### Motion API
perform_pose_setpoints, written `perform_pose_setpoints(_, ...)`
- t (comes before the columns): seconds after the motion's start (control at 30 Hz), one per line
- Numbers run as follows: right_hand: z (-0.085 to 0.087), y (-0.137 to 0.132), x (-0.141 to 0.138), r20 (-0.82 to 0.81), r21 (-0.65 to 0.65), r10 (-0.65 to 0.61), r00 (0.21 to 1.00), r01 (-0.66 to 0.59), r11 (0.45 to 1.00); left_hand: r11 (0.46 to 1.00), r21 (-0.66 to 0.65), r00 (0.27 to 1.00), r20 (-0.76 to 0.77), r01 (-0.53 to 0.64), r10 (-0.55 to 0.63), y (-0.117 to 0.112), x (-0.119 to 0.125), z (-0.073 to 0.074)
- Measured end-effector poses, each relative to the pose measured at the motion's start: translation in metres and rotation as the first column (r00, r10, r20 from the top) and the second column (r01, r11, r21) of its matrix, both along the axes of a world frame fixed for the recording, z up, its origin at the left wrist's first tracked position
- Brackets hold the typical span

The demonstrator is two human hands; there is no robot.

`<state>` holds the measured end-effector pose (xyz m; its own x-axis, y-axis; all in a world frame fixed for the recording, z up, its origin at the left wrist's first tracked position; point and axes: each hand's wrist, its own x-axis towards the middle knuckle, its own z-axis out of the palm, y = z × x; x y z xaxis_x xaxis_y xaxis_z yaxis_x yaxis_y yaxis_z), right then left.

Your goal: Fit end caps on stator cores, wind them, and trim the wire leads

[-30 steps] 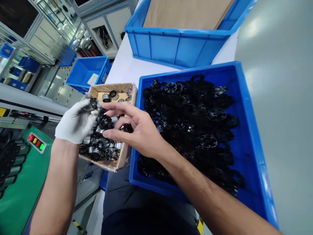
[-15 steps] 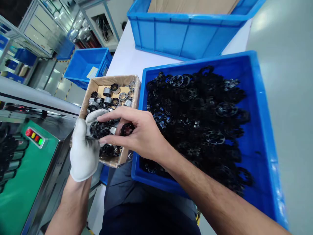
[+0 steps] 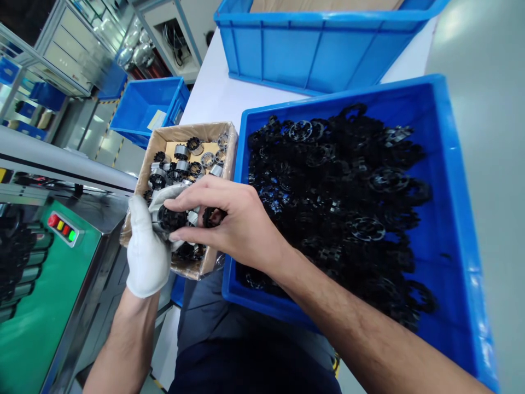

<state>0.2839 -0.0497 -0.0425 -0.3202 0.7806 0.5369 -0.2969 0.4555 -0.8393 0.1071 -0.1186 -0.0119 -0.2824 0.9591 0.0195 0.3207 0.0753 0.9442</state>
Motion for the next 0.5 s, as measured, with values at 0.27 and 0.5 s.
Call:
perform_pose_setpoints(0.27,0.002,0.001,0.003,0.006,0.015,0.058,0.998,-0.058,0.998,0.994,-0.071,0.992,0.1,0.081,-0.073,-0.002,-0.01,0.001)
perform_pose_setpoints(0.5,-0.003,0.001,0.0,0.043,-0.013,0.092,0.995,-0.092,0.996,0.986,-0.047,0.974,0.168,0.161,-0.151,-0.006,-0.013,0.004)
